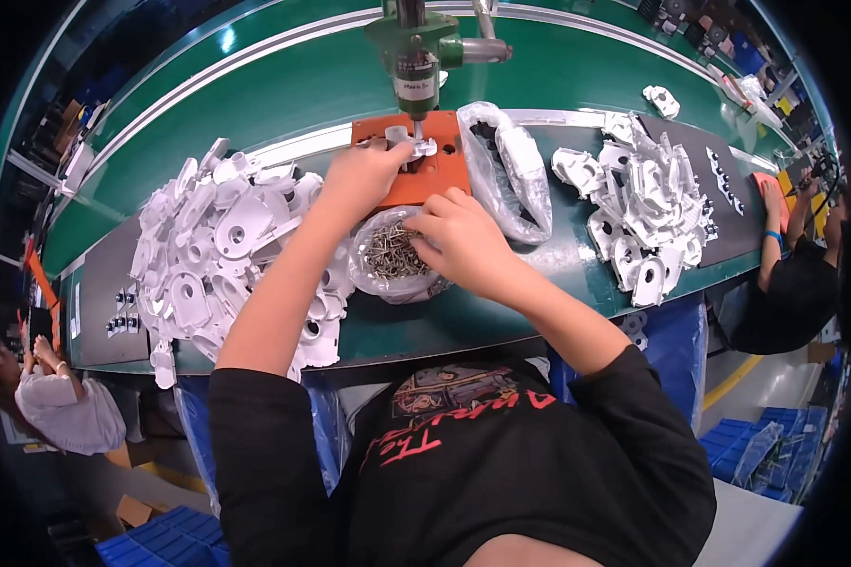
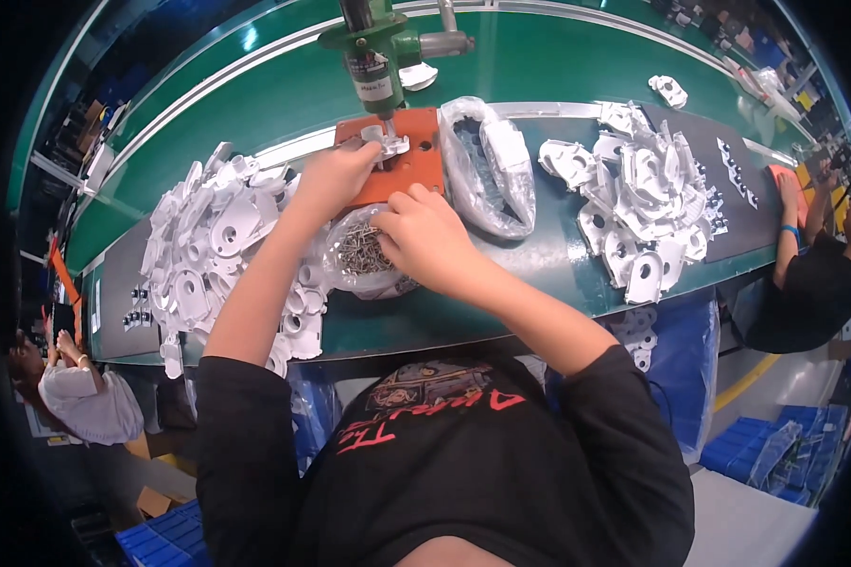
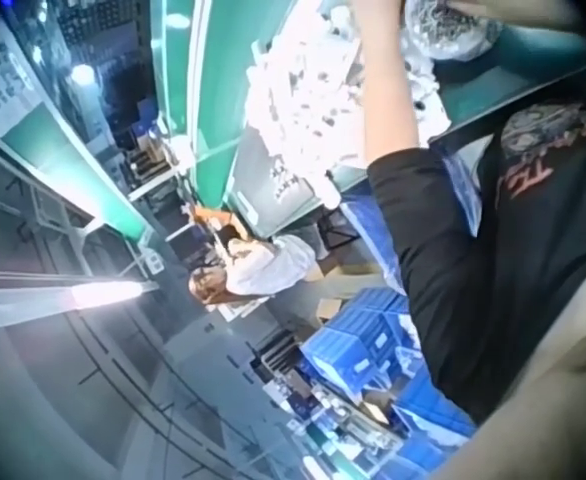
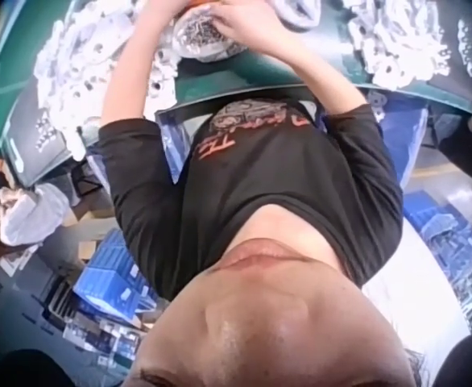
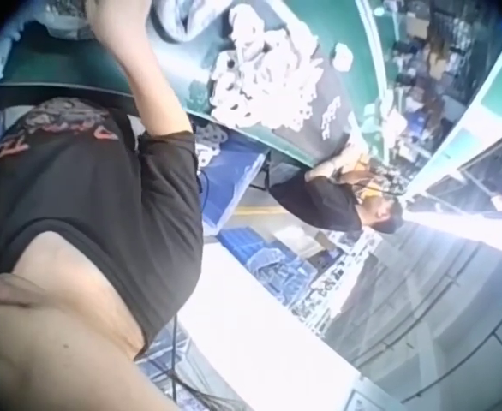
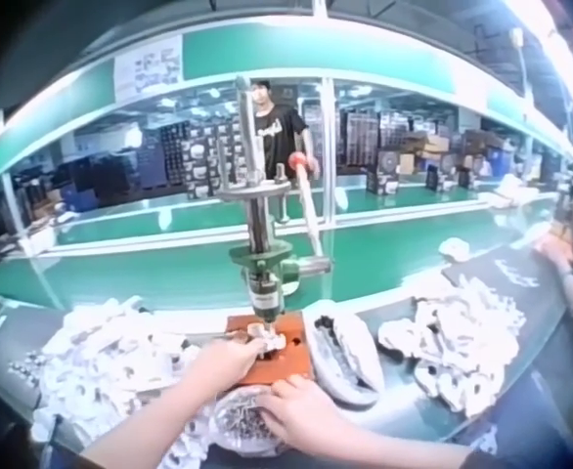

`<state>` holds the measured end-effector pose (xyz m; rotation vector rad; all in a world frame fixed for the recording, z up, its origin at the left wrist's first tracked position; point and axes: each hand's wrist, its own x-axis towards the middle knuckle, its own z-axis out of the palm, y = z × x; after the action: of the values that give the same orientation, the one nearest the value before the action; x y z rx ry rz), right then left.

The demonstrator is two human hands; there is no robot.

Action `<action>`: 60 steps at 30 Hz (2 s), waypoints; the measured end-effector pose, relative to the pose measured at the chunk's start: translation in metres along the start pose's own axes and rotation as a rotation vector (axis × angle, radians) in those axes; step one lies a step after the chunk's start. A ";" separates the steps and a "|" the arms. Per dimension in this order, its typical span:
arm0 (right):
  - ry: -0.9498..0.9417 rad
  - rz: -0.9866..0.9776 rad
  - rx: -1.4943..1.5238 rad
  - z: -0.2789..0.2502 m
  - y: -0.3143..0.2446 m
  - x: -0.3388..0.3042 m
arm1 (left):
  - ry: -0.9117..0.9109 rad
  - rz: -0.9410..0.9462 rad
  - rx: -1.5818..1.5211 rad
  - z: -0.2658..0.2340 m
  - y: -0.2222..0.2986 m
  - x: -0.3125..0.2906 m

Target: Manually assembling plastic components using a press machine on a production line.

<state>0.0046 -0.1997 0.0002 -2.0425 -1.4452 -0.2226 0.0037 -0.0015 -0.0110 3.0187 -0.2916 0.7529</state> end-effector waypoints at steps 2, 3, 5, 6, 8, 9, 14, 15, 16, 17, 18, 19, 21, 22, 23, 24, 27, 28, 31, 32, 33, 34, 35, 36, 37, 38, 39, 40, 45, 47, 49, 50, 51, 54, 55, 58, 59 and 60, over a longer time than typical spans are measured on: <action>-0.001 0.005 -0.050 0.009 0.004 0.007 | -0.007 -0.003 -0.018 0.003 0.002 0.000; 0.000 0.009 -0.102 0.011 0.005 0.009 | -0.012 -0.006 -0.035 0.003 0.003 0.000; -0.008 0.021 -0.044 0.013 0.008 0.010 | -0.067 -0.045 -0.093 -0.002 0.006 0.000; -0.014 0.036 0.011 0.013 0.009 0.010 | -0.121 -0.082 -0.153 -0.004 0.006 0.000; 0.038 0.067 0.007 0.008 0.018 0.011 | -0.142 -0.092 -0.161 -0.003 0.002 -0.005; 0.091 0.104 0.000 0.004 0.026 0.012 | -0.162 -0.096 -0.175 -0.002 0.001 -0.006; 0.096 0.476 -0.220 -0.005 0.105 0.016 | -0.261 -0.147 -0.245 -0.004 -0.004 0.001; 0.092 0.473 -0.220 -0.003 0.125 0.018 | -0.292 -0.163 -0.250 -0.004 -0.004 0.002; 0.075 0.478 -0.267 0.002 0.146 0.019 | -0.291 -0.164 -0.251 -0.004 -0.004 0.002; 0.058 0.478 -0.313 0.006 0.160 0.023 | -0.284 -0.168 -0.257 -0.006 -0.003 0.002; 0.058 0.475 -0.312 0.009 0.165 0.027 | -0.278 -0.169 -0.264 -0.007 -0.003 0.002; -0.031 0.479 -0.419 0.012 0.169 0.031 | -0.277 -0.171 -0.262 -0.007 -0.003 0.002; -0.120 0.476 -0.521 0.020 0.177 0.037 | -0.230 -0.171 -0.299 -0.005 -0.003 0.001; -0.109 0.472 -0.553 0.024 0.180 0.038 | -0.230 -0.173 -0.296 -0.004 -0.003 0.001; -0.100 0.465 -0.584 0.027 0.183 0.041 | -0.220 -0.173 -0.300 -0.004 -0.002 0.001; -0.101 0.461 -0.582 0.028 0.186 0.043 | -0.211 -0.172 -0.305 -0.004 -0.002 0.001; -0.189 0.466 -0.512 0.025 0.198 0.050 | -0.238 -0.159 -0.288 -0.008 -0.001 0.004; -0.201 0.432 -0.450 0.023 0.202 0.051 | -0.240 -0.160 -0.290 -0.008 -0.001 0.004; -0.194 0.415 -0.363 0.014 0.205 0.055 | -0.234 -0.175 -0.289 -0.011 -0.002 0.003; -0.178 0.437 -0.332 0.011 0.207 0.055 | -0.212 -0.171 -0.301 -0.010 -0.002 0.003; -0.178 0.436 -0.333 0.007 0.211 0.053 | -0.190 -0.167 -0.313 -0.009 -0.002 0.004; -0.028 0.359 -0.268 0.002 0.214 0.051 | -0.189 -0.167 -0.314 -0.009 -0.003 0.006; 0.119 0.280 -0.203 -0.002 0.215 0.049 | -0.224 -0.139 -0.312 -0.008 -0.004 0.010; 0.006 0.444 -0.116 -0.016 0.194 0.059 | -0.261 -0.118 -0.307 -0.008 -0.007 0.010; 0.000 0.438 -0.112 -0.019 0.184 0.065 | -0.262 -0.128 -0.306 -0.008 -0.008 0.008; 0.077 0.466 0.166 -0.023 0.178 0.067 | -0.256 -0.118 -0.295 -0.008 -0.007 0.010; 0.150 0.484 0.448 -0.026 0.168 0.070 | -0.251 -0.116 -0.281 -0.008 -0.007 0.010; 0.167 0.442 0.563 -0.025 0.155 0.072 | -0.252 -0.117 -0.282 -0.009 -0.007 0.009; 0.108 0.370 0.553 0.007 0.124 0.075 | -0.264 -0.133 -0.295 -0.012 -0.006 0.010; 0.114 0.198 0.355 0.020 0.120 0.073 | -0.266 -0.141 -0.294 -0.009 -0.005 0.009; 0.123 0.161 0.300 0.028 0.117 0.071 | -0.268 -0.153 -0.292 -0.007 -0.007 0.007; 0.121 0.110 0.233 0.028 0.116 0.071 | -0.269 -0.149 -0.293 -0.007 -0.007 0.008; 0.119 0.060 0.166 0.028 0.114 0.070 | -0.271 -0.145 -0.295 -0.007 -0.007 0.008; 0.138 -0.048 0.098 0.030 0.115 0.068 | -0.282 -0.152 -0.301 -0.008 -0.007 0.009; 0.158 -0.122 0.040 0.030 0.115 0.067 | -0.283 -0.150 -0.304 -0.008 -0.006 0.010; 0.133 -0.163 -0.050 0.024 0.106 0.062 | -0.281 -0.152 -0.295 -0.006 -0.007 0.007; 0.130 -0.222 -0.125 0.021 0.103 0.061 | -0.259 -0.139 -0.295 -0.005 -0.008 0.007; 0.130 -0.222 -0.125 0.021 0.100 0.059 | -0.236 -0.127 -0.295 -0.004 -0.008 0.007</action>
<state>0.1129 -0.1615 -0.0270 -1.9225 -1.6098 -0.5392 0.0096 0.0058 -0.0038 2.8085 -0.1917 0.3114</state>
